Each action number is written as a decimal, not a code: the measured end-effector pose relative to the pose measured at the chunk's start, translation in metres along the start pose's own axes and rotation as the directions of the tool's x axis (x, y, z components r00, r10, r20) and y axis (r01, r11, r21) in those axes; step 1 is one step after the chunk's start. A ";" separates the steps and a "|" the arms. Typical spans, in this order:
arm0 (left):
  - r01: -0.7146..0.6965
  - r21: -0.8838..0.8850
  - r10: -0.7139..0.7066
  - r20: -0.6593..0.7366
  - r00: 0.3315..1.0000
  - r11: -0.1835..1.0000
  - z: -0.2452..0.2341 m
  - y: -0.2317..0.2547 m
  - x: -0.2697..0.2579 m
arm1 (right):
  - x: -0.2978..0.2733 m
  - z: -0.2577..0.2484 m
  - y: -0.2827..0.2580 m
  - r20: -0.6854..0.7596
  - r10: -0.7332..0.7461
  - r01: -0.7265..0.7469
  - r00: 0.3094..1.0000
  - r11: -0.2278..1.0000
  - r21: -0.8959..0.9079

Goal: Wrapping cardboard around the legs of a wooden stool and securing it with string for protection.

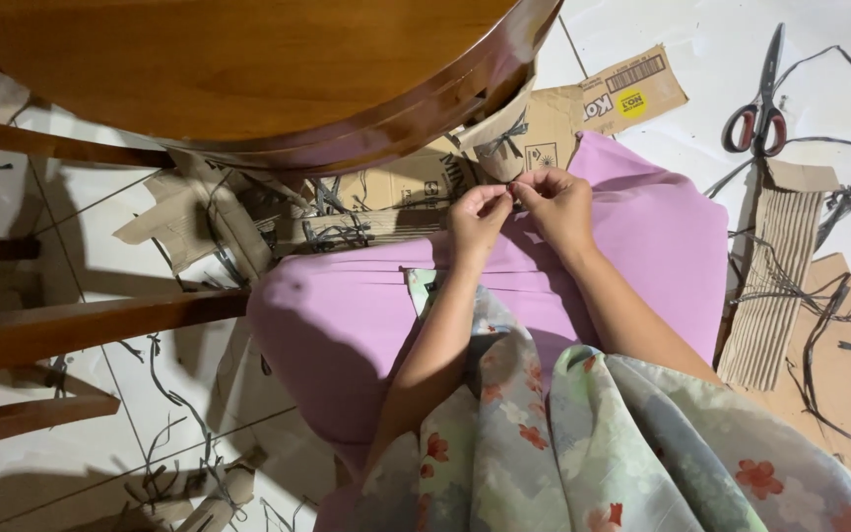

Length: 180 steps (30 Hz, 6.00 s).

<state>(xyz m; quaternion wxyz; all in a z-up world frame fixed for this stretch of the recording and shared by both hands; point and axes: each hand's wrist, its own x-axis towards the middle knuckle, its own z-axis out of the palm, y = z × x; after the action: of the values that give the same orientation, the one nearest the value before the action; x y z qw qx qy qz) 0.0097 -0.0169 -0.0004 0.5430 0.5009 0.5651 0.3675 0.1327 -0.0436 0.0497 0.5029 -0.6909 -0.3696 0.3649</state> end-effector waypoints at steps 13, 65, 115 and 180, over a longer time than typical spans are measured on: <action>-0.064 0.167 0.087 -0.134 0.987 0.984 0.010 -0.008 0.004 | -0.007 0.000 0.005 -0.003 -0.247 0.243 0.969 0.953 -0.181; 0.219 -0.587 -0.196 0.104 0.975 0.780 0.010 -0.022 0.000 | 0.007 -0.003 -0.011 0.114 0.138 -0.148 0.984 0.985 0.089; 0.026 -0.316 -0.063 -0.110 0.992 0.948 0.018 -0.015 -0.001 | 0.010 -0.006 0.014 0.031 -0.008 0.010 0.999 0.996 -0.087; -0.113 0.830 -0.529 0.447 0.721 0.547 -0.084 0.088 -0.075 | -0.013 0.059 0.027 0.696 0.159 0.420 0.700 0.696 -0.583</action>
<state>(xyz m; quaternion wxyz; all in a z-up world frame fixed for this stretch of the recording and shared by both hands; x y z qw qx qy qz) -0.0646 -0.0582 0.1139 0.4538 0.7088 0.4985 -0.2079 0.0791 -0.0364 0.0121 0.0462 -0.6049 -0.6940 0.3878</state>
